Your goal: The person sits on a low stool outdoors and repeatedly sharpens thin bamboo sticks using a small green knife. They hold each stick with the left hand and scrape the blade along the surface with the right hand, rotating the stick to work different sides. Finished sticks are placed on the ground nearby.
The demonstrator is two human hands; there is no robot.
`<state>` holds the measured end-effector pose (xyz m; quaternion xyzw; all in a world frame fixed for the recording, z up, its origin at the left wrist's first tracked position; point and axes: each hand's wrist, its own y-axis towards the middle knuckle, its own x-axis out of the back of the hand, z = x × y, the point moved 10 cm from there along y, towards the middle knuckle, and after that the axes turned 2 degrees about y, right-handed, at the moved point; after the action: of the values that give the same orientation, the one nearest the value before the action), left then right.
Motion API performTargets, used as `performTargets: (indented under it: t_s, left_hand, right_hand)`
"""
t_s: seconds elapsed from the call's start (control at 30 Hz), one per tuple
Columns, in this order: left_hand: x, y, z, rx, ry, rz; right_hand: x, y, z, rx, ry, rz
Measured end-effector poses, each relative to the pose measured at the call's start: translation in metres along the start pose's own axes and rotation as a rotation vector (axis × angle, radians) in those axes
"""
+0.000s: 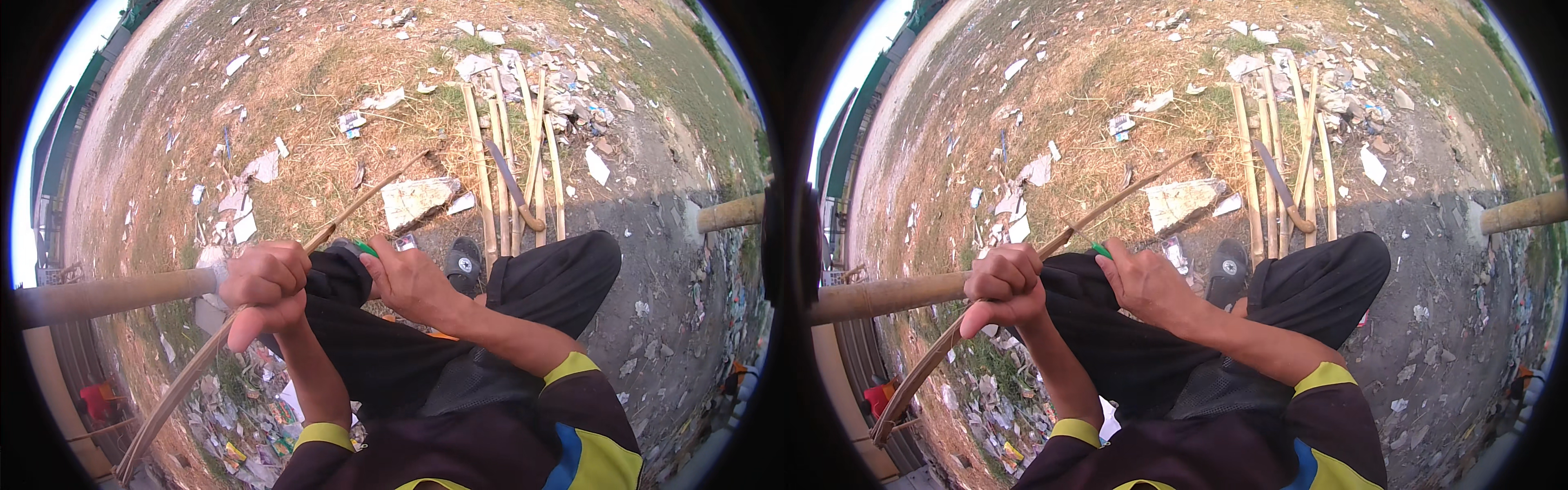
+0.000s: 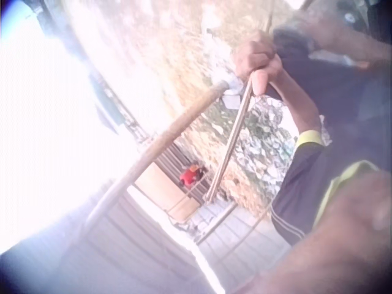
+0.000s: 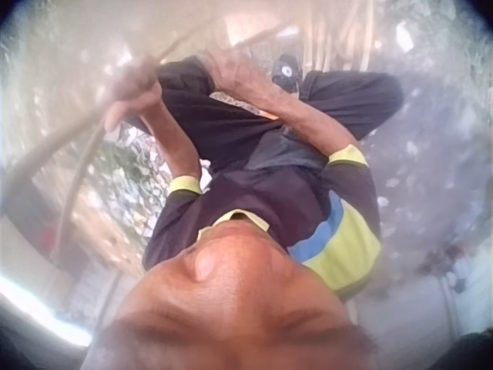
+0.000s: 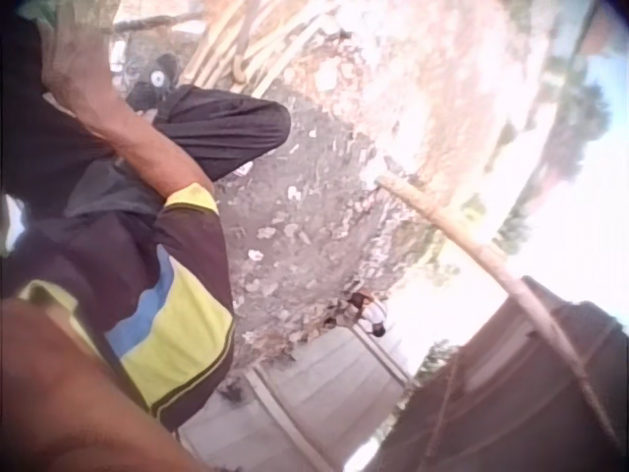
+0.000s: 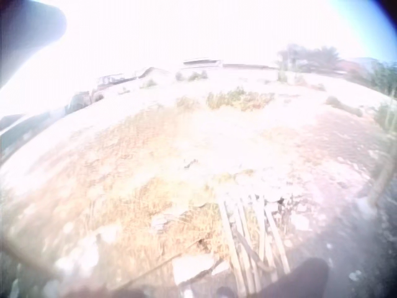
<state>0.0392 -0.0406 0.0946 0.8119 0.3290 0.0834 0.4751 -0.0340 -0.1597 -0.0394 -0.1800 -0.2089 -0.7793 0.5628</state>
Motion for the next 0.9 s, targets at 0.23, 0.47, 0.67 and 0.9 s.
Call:
performTargets:
  t_s: [0.23,0.47,0.67,0.9]
  left_hand:
    - [-0.005,0.003,0.002,0.018,0.039,-0.002]
    - [-0.003,0.001,0.003,0.009,-0.045,0.021]
    - [-0.011,0.001,0.002,-0.005,-0.050,0.042]
    - [-0.013,0.002,0.001,-0.009,-0.048,0.051]
  right_hand:
    - [-0.007,0.012,-0.038,-0.039,-0.077,0.002]
    - [-0.013,0.041,-0.130,-0.219,-0.228,-0.068]
    - [-0.018,0.050,-0.130,-0.181,-0.201,0.010]
    - [-0.014,0.063,-0.204,-0.286,-0.389,0.044]
